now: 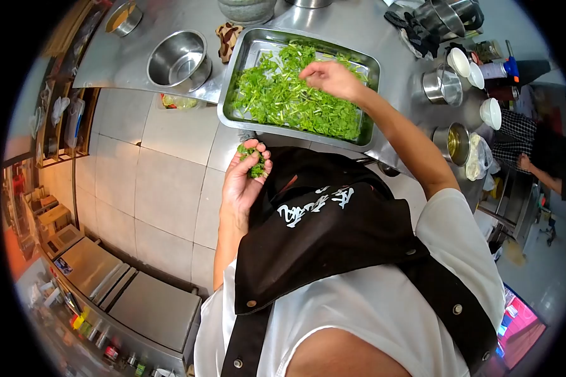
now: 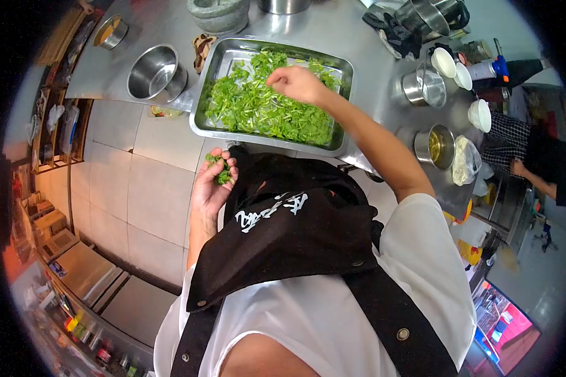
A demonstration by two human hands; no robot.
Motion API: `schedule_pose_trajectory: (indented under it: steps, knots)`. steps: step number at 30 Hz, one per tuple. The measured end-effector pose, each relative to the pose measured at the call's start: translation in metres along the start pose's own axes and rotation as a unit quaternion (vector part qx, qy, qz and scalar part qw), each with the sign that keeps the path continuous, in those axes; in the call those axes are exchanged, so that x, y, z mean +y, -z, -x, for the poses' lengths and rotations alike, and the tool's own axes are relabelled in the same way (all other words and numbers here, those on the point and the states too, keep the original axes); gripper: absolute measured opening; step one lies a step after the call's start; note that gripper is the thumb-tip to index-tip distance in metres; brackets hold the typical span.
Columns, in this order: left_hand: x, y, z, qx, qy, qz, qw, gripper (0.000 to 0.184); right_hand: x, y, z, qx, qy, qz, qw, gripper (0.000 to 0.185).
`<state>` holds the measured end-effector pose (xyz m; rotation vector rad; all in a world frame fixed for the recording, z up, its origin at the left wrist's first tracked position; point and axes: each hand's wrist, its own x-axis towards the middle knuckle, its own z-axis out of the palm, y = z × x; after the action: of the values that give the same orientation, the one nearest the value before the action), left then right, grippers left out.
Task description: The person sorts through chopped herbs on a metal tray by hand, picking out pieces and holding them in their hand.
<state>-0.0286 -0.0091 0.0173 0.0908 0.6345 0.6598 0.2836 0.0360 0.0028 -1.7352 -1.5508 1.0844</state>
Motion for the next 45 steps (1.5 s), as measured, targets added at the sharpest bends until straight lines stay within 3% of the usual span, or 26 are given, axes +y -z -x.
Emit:
schedule_pose_trajectory:
  steps: [4, 7, 14, 17, 20, 23, 33, 36, 39, 42, 45]
  knots:
    - [0.001, -0.001, -0.004, -0.022, 0.003, -0.003, 1.0, 0.027, -0.023, -0.022, 0.009, -0.031, 0.024, 0.146, 0.989, 0.015]
    - [0.001, 0.001, -0.003, -0.022, 0.001, -0.001, 1.0, 0.029, -0.037, -0.039, 0.013, -0.011, 0.097, 0.252, 0.963, 0.015]
    - [-0.002, 0.008, 0.0, -0.006, -0.002, 0.014, 1.0, 0.027, -0.034, -0.057, 0.005, 0.03, 0.127, 0.324, 0.937, 0.016]
    - [-0.002, 0.006, 0.001, 0.003, -0.003, 0.015, 1.0, 0.028, -0.031, -0.054, 0.002, 0.046, 0.108, 0.256, 0.96, 0.015]
    - [-0.001, 0.008, 0.0, -0.005, -0.004, 0.011, 1.0, 0.029, -0.016, -0.045, -0.006, -0.019, -0.028, 0.027, 0.999, 0.018]
    - [-0.001, 0.007, -0.002, -0.002, -0.001, 0.009, 1.0, 0.03, -0.032, -0.027, -0.001, -0.085, -0.183, -0.15, 0.968, 0.02]
    - [-0.002, -0.004, -0.004, -0.005, 0.007, 0.001, 1.0, 0.029, -0.032, -0.02, 0.008, -0.131, -0.181, -0.241, 0.944, 0.02]
    - [-0.002, -0.004, -0.003, 0.009, 0.008, -0.001, 1.0, 0.029, -0.029, -0.022, 0.008, -0.124, -0.152, -0.169, 0.966, 0.017]
    - [-0.003, -0.002, -0.005, 0.007, 0.009, 0.002, 1.0, 0.03, -0.019, -0.021, 0.002, -0.108, -0.034, 0.136, 0.984, 0.017]
    - [-0.004, 0.002, -0.007, 0.005, 0.01, 0.003, 1.0, 0.03, -0.044, -0.013, 0.005, -0.098, -0.039, 0.258, 0.96, 0.016]
    - [-0.006, 0.001, -0.01, 0.002, 0.016, 0.0, 1.0, 0.03, -0.043, -0.03, 0.003, -0.021, 0.066, 0.27, 0.96, 0.016]
